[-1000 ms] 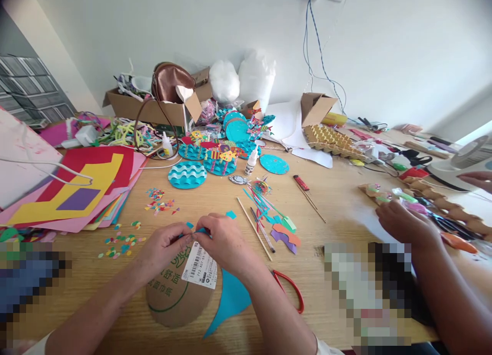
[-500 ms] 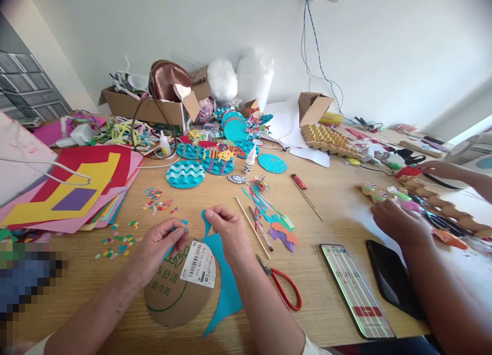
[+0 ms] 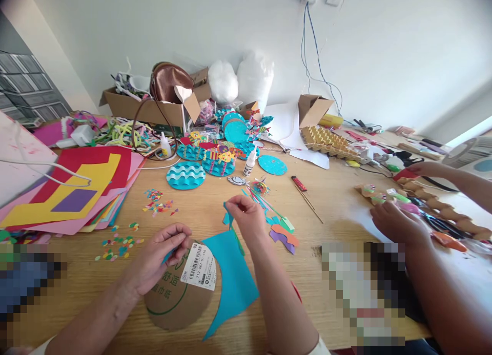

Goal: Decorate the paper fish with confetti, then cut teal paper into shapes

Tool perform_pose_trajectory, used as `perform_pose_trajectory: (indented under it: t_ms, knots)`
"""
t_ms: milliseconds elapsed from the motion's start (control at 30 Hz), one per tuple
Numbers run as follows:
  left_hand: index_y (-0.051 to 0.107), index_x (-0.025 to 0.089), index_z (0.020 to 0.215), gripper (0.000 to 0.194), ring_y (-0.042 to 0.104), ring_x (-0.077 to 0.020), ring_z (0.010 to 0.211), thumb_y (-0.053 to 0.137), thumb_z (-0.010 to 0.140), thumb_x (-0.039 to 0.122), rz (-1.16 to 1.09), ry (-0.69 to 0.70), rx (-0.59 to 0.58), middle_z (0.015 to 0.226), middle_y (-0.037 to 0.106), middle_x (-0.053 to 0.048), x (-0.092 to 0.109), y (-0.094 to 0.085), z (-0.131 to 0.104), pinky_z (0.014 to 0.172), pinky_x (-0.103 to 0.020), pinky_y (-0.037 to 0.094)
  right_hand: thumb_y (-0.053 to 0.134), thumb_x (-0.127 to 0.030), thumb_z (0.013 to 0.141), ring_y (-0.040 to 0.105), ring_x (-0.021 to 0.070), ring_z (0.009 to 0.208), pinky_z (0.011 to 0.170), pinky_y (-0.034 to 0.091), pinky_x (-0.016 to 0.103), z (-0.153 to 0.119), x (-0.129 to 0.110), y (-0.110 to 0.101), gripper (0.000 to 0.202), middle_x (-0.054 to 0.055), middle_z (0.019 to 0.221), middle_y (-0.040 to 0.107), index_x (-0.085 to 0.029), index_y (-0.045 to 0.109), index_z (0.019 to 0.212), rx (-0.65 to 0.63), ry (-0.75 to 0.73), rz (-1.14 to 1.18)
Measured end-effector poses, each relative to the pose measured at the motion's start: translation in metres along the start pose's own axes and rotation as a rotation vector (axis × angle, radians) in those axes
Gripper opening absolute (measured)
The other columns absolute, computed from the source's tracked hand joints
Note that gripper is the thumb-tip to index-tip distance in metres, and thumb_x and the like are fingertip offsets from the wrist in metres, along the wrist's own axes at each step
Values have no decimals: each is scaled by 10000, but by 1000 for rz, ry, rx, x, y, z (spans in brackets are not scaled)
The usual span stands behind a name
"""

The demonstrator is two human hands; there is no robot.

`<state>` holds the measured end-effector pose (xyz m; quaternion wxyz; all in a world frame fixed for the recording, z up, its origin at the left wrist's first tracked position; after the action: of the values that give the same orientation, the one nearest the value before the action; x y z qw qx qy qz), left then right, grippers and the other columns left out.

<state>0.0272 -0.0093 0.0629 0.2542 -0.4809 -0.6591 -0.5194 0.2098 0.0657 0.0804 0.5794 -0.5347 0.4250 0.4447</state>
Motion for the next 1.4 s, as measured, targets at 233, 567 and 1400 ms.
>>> perform_pose_trajectory:
  t_ms: [233, 567, 1400]
  knots:
    - [529, 205, 984, 261, 440, -54, 479, 608, 743, 266, -6, 17, -4, 624, 550, 42, -5, -1, 3, 408, -152, 253, 612, -280, 590, 351, 82, 428, 439, 247, 222, 41, 42, -16, 115, -62, 440, 451, -169, 587, 568, -24, 60, -178]
    - [535, 168, 762, 134, 441, -54, 474, 629, 687, 228, -106, -47, -26, 613, 531, 33, -9, 2, 8, 382, -149, 237, 604, -366, 610, 423, 76, 435, 434, 339, 207, 18, 19, 13, 201, -56, 499, 488, -176, 537, 613, -177, 123, 13]
    - [433, 181, 655, 196, 280, -33, 401, 560, 748, 298, 78, 92, 14, 508, 394, 84, -10, 6, 14, 357, -154, 132, 632, -367, 638, 339, 47, 416, 403, 252, 183, -22, -5, 43, 233, -81, 472, 413, -161, 524, 627, -158, 117, 297]
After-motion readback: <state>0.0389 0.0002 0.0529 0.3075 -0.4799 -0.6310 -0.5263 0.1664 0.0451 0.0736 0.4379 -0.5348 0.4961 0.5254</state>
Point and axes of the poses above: each hand's wrist, its own z-axis towards the middle knuckle, its own y-axis out of the palm, x = y × z, the point moved 1 cm from there along z, towards the middle knuckle
